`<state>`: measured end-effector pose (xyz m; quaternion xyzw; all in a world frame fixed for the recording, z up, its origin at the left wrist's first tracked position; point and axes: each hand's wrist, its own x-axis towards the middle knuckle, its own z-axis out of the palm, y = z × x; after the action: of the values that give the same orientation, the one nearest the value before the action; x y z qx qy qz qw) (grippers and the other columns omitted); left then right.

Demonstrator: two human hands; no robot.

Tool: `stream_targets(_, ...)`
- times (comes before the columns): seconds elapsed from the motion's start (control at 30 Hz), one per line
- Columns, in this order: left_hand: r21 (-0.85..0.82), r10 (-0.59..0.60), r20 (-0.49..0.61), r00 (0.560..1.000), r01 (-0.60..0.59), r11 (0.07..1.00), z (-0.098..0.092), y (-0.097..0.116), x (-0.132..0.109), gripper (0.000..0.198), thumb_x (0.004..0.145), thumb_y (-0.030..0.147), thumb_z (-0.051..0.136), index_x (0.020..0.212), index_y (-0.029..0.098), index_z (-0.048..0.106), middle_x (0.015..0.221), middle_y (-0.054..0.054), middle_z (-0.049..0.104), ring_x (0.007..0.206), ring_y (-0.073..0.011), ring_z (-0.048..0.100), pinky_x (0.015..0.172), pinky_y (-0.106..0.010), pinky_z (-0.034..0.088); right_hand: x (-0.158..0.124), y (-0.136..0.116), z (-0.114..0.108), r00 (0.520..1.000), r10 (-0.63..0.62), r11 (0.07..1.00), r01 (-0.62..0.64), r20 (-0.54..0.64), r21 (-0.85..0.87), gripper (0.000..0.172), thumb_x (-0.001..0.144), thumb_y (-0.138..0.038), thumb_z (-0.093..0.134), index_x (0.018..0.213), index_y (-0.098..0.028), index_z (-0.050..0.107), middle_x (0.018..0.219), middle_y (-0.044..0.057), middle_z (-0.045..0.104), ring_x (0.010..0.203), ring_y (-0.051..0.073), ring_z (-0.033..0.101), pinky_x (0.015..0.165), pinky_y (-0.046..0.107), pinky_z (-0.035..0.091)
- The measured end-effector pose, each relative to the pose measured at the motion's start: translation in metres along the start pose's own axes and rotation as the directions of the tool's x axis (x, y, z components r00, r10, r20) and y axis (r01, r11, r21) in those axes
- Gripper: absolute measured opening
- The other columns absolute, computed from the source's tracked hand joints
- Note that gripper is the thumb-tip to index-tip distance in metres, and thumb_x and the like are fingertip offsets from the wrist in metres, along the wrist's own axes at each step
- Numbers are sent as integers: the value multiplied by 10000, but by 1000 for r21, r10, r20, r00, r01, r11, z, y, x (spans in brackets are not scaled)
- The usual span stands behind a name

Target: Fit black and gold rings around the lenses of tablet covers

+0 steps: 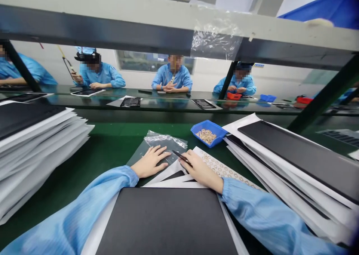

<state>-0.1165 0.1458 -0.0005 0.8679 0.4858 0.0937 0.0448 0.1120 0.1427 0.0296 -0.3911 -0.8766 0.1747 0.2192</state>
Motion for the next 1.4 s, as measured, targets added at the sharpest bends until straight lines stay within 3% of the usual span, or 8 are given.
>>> stream_targets(0.37, -31, -42, -21, 999, 42, 999, 0, 1, -1, 468, 912, 405, 435, 1361, 276, 414, 1481, -62, 316, 1362, -313, 230, 1095, -506, 200, 14, -1, 6, 974, -68, 996, 80, 218, -46, 160, 867, -192, 534, 728, -147, 599, 749, 36, 559, 724, 159, 529, 678, 253, 390)
stream_targets(0.7, -150, -325, -51, 944, 315, 937, -5, -3, 24, 527, 953, 439, 236, 1389, 175, 371, 1482, -139, 286, 1359, -357, 224, 1056, -578, 203, -1, -4, -9, 953, 10, 1000, -18, 304, 24, 251, 872, -258, 459, 659, -149, 535, 614, 2, 549, 578, 125, 496, 546, 231, 322)
stream_targets(0.8, -233, -257, -4, 966, 249, 940, -27, -1, 25, 520, 963, 396, 178, 1393, 166, 359, 1450, -88, 367, 1329, -229, 340, 1074, -398, 293, 1, 8, -21, 961, 27, 997, -47, 275, 65, 308, 857, -342, 485, 635, -144, 566, 593, 6, 576, 568, 132, 514, 535, 237, 340)
stream_targets(0.9, -281, -127, 22, 992, 128, 951, -48, 1, 21, 461, 932, 367, 319, 1292, 139, 493, 1364, -74, 490, 1255, -197, 440, 1055, -310, 322, 3, 26, -42, 984, 168, 963, -176, 54, 203, 401, 841, -453, 494, 645, -134, 638, 632, 51, 649, 614, 163, 585, 562, 252, 415)
stream_targets(1.03, -321, 48, 32, 998, -35, 946, -59, 7, 23, 385, 915, 343, 375, 1155, 147, 601, 1201, -61, 621, 1111, -192, 554, 974, -296, 396, 5, 47, -59, 858, 463, 814, -312, -223, 489, 562, 837, -593, 424, 568, -136, 612, 456, 41, 564, 406, 125, 536, 389, 219, 380)
stream_targets(1.13, -331, 171, 36, 985, -150, 932, -54, 19, 31, 333, 911, 309, 395, 1094, 163, 632, 1171, -54, 636, 1092, -193, 559, 958, -301, 406, 3, 57, -55, 798, 581, 670, -356, -161, 652, 556, 816, -640, 421, 588, -152, 557, 370, 11, 502, 315, 123, 506, 327, 211, 375)
stream_targets(1.3, -332, 318, 37, 947, -289, 898, -34, 40, 44, 370, 931, 315, 387, 1241, 190, 543, 1320, -41, 531, 1245, -209, 412, 1053, -349, 323, -8, 70, -34, 882, 464, 612, -246, -89, 752, 458, 651, -581, 684, 752, -160, 535, 635, 37, 653, 593, 187, 680, 606, 301, 572)
stream_targets(1.4, -350, 354, 86, 931, -304, 886, -17, 41, 47, 412, 951, 313, 325, 1334, 238, 456, 1417, -4, 426, 1321, -230, 296, 1094, -412, 260, -16, 81, -25, 872, 476, 614, -238, -113, 752, 500, 628, -613, 679, 762, -163, 506, 623, 35, 645, 586, 194, 682, 622, 333, 585)
